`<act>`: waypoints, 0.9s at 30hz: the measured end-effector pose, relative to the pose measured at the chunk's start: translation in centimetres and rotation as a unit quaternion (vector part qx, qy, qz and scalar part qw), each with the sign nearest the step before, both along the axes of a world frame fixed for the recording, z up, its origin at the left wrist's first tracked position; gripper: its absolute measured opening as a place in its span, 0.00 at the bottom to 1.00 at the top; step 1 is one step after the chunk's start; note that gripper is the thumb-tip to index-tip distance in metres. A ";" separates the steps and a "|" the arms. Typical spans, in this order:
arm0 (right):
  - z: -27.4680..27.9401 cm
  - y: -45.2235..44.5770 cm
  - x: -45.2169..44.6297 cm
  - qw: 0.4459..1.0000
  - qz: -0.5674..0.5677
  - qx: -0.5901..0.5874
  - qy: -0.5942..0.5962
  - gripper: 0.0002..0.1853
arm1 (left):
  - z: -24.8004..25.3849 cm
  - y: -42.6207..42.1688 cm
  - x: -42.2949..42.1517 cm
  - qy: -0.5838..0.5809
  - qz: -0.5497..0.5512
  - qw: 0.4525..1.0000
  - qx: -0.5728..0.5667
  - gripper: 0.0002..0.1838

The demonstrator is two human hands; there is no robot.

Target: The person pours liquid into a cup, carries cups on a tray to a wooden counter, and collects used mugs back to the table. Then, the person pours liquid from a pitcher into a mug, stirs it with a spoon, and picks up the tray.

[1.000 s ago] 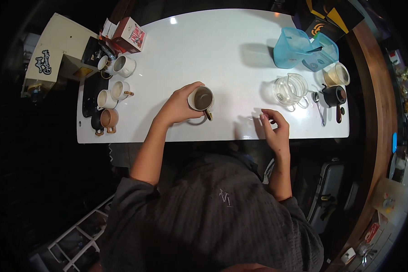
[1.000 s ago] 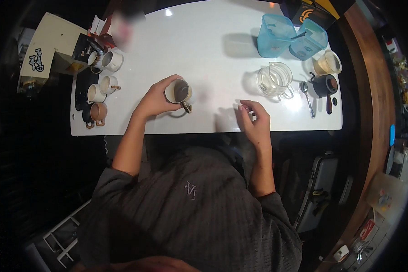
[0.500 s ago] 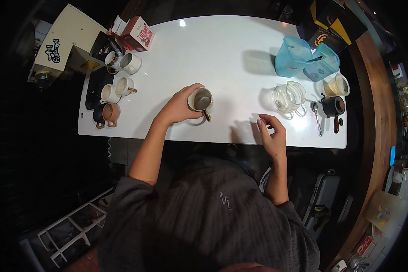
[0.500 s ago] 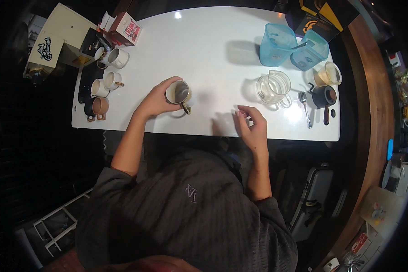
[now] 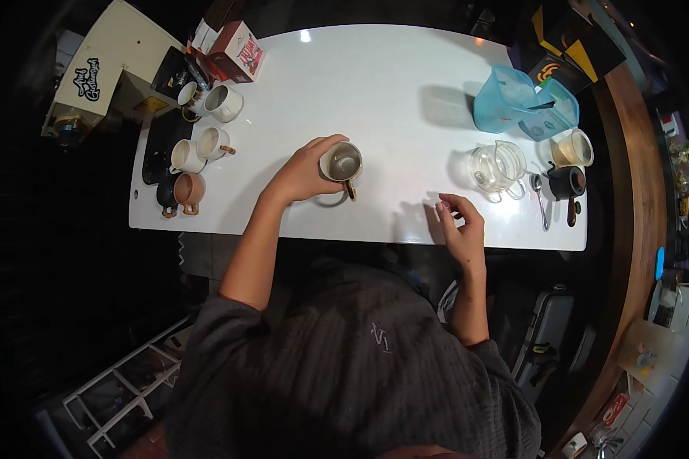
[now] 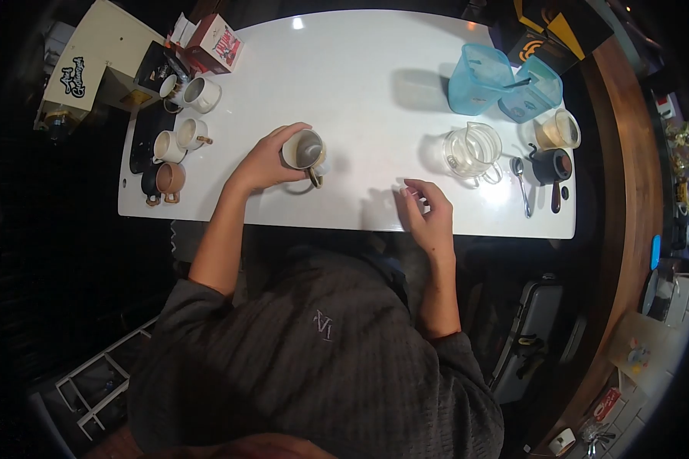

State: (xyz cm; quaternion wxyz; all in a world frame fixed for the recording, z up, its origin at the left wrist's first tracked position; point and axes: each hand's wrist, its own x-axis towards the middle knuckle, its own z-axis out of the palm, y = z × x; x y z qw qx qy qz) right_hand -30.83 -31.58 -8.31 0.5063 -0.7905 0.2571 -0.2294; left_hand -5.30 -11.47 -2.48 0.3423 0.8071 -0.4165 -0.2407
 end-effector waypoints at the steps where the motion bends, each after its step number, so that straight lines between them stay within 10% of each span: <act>1: 0.0 0.3 0.4 1.000 0.000 -0.003 -0.001 0.11 | 0.0 0.2 0.3 -0.020 -0.007 1.000 -0.002 0.43; 27: 2.8 9.1 8.5 0.998 -0.051 -0.025 -0.012 0.10 | 0.6 6.9 11.3 -0.035 -0.021 0.998 -0.058 0.41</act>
